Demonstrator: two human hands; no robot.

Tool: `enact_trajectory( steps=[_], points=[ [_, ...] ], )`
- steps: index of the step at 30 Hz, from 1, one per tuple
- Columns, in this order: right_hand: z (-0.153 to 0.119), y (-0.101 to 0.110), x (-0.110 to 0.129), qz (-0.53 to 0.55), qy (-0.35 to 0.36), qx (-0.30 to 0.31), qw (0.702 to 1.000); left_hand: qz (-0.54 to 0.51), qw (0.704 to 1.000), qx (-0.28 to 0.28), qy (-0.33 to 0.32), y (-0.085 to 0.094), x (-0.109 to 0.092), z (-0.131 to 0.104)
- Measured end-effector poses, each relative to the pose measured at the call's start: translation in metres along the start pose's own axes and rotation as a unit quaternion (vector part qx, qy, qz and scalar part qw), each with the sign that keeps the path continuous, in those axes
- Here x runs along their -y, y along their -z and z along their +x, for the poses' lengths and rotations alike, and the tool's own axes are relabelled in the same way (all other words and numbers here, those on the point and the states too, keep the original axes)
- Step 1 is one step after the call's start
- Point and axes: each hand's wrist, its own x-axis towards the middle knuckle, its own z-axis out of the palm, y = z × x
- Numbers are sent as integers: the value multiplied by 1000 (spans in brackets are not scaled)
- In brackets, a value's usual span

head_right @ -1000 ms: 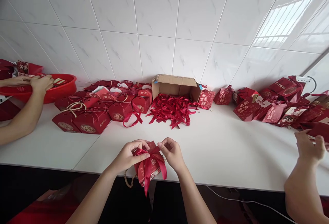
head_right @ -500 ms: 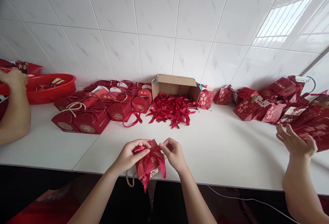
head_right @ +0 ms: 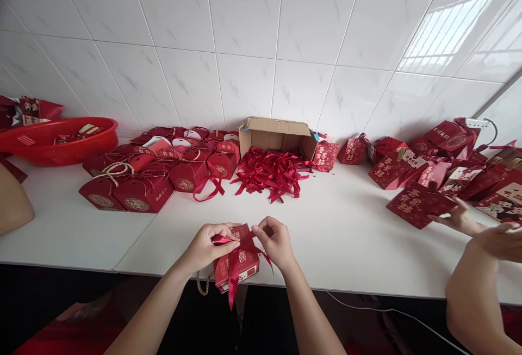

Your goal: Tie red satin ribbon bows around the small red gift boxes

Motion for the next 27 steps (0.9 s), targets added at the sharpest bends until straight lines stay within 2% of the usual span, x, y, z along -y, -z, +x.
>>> enact_trajectory(
  steps=[6,11,13,15,18,20,23,27],
  points=[
    [3,-1,2,-7,2,-15,1000,-25,999,26,12,2,4,2],
    [1,6,-1,-5,-10,38,999,-30,999,25,-10,3,3,-1],
    [-1,12,-5,14,-4,45,999,-31,999,-7,-37,4,8,-3],
    [-6,21,-12,33,11,39,999,-33,996,-62,-48,9,21,-7],
    [-21,35,-25,32,56,75,995,13,986,-167,-8,23,53,-17],
    [-38,38,-34,2,81,94,992,92,971,-216,41,34,75,-25],
    [-69,19,-48,-72,90,56,992,157,950,-257,85,44,97,-33],
    [-103,-37,-70,-150,61,-48,986,207,943,-250,70,41,100,-33]
  ],
)
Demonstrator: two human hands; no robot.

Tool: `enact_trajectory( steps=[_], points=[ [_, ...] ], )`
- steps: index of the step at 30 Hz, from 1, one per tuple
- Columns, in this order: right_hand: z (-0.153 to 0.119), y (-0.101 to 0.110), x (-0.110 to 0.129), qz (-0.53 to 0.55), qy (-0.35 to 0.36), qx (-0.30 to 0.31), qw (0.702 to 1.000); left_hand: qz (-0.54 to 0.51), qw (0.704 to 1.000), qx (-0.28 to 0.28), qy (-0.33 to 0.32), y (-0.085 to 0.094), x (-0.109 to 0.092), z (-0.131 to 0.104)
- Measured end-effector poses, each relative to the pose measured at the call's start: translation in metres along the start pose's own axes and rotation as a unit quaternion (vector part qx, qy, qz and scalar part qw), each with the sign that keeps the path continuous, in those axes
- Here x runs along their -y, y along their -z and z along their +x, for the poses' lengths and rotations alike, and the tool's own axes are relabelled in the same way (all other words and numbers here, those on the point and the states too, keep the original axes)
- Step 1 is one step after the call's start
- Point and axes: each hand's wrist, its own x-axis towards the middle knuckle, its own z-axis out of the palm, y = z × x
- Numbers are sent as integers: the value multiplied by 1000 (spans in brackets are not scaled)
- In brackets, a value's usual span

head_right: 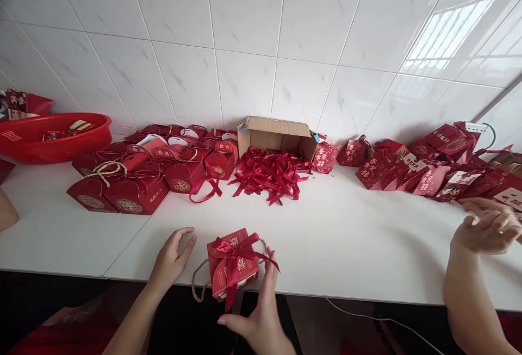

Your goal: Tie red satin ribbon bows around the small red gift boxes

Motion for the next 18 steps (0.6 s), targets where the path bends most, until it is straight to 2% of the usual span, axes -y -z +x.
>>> enact_trajectory(
  steps=[2,4,6,9,11,13,15,18],
  points=[
    [-9,-27,2,-37,-27,-29,999,28,999,-1,-28,-2,-3,0],
    [-9,-45,7,-48,-31,-57,997,44,998,-4,-47,-3,-3,0],
    [-1,-53,13,-44,-6,-72,996,50,997,-8,-55,-3,1,1],
    [17,-48,19,-35,36,-75,996,52,997,-7,-54,-3,8,2],
    [33,-31,14,-24,29,-81,996,49,997,-6,-56,-3,12,3],
    [50,0,1,-28,-15,-110,993,43,997,-3,-60,-4,14,3],
    [66,45,-17,-86,-88,-166,978,40,998,-1,-57,-5,14,4],
    [78,114,-43,-177,-195,-278,924,39,998,3,-49,-5,14,4]
  ],
)
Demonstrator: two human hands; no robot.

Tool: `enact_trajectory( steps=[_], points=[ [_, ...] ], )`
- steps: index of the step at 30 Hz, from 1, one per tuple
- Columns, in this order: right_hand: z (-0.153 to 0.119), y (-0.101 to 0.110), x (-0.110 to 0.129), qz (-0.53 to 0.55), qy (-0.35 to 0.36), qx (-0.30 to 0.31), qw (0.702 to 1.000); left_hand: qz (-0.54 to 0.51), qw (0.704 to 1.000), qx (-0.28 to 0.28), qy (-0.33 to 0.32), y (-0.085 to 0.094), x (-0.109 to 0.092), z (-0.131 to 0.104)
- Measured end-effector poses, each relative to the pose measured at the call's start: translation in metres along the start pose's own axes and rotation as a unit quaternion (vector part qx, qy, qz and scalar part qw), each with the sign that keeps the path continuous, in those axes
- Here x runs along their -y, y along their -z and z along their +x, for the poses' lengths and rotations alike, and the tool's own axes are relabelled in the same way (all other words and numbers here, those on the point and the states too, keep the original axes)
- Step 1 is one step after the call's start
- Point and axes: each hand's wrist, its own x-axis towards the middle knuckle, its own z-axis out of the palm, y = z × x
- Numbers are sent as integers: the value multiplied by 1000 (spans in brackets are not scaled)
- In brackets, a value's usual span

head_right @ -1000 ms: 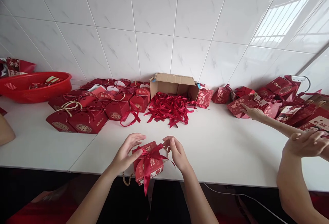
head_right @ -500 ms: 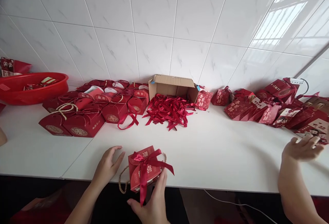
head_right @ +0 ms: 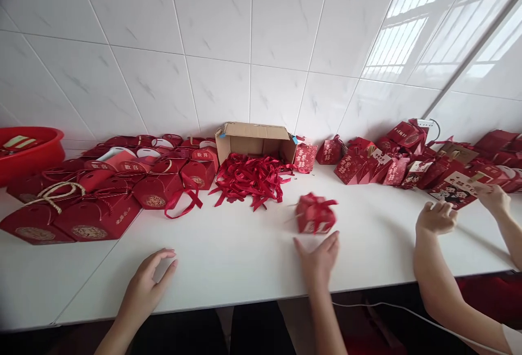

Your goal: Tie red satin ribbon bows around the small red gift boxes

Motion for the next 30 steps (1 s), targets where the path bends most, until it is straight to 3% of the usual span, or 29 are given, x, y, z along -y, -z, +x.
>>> enact_trajectory(
  steps=[1,3,6,9,13,16,20,22,27,30],
  points=[
    [12,10,-9,-28,-28,-23,999,-1,1000,1,-1,0,0,0],
    [23,20,-22,-160,-62,-7,985,0,1000,1,-7,0,0,1],
    [19,19,-28,-340,-41,40,939,3,1000,0,-11,-1,-1,2],
    [14,12,-27,-388,-22,38,920,3,1000,0,-8,-3,0,0],
    [14,12,-27,-392,-23,33,919,-24,1000,-4,2,0,1,5],
    [15,14,-27,-391,-25,29,920,-34,997,-68,-11,13,-2,23],
    [13,16,-29,-381,-30,34,924,75,975,-205,-52,38,-12,65],
    [12,16,-31,-373,-30,36,927,129,963,-229,-53,49,-18,84],
    [12,15,-36,-361,-22,25,932,189,931,-299,85,74,-16,107],
    [12,15,-36,-360,-26,28,932,173,947,-204,178,89,2,106]
  ],
)
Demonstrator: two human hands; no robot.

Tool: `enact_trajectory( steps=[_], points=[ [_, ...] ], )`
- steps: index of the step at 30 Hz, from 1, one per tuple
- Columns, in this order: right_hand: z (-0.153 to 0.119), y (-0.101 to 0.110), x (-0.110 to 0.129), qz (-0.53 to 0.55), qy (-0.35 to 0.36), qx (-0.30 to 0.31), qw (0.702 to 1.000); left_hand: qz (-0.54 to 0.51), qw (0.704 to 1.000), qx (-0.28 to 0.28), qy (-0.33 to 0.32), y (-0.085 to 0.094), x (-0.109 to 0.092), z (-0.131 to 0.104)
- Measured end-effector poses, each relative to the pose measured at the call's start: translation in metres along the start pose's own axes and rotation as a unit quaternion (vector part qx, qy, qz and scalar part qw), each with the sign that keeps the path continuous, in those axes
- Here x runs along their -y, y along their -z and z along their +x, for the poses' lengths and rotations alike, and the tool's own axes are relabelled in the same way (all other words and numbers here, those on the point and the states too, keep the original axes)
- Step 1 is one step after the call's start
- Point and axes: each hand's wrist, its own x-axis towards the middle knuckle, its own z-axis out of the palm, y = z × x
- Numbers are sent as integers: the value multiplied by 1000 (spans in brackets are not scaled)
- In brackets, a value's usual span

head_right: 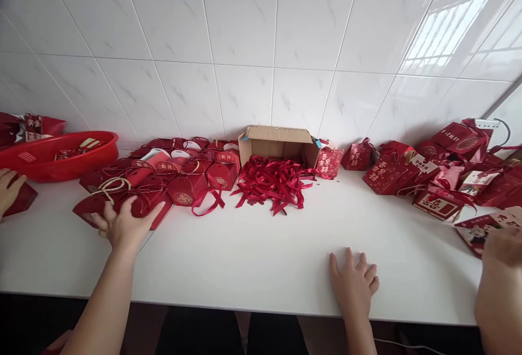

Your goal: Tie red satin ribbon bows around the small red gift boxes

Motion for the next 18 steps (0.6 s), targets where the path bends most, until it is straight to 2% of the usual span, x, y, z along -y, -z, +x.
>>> enact_trajectory(
  steps=[1,3,6,9,12,14,18],
  points=[
    [0,0,0,1,-1,1,1000,7,999,35,5,1,8,2],
    [0,1,1,2,-4,4,1000,18,998,57,-6,2,25,3],
    [0,2,2,2,-5,5,1000,26,998,32,-57,5,41,-4],
    [-1,2,2,0,-6,3,1000,29,991,4,-130,8,45,-19],
    [-1,3,2,2,-8,8,1000,31,983,-21,-181,5,35,-42],
    [-1,3,3,3,-10,11,1000,23,976,-10,-215,0,21,-60],
    [1,5,5,4,-20,22,1000,-8,947,104,-305,-14,-15,-100]
  ],
)
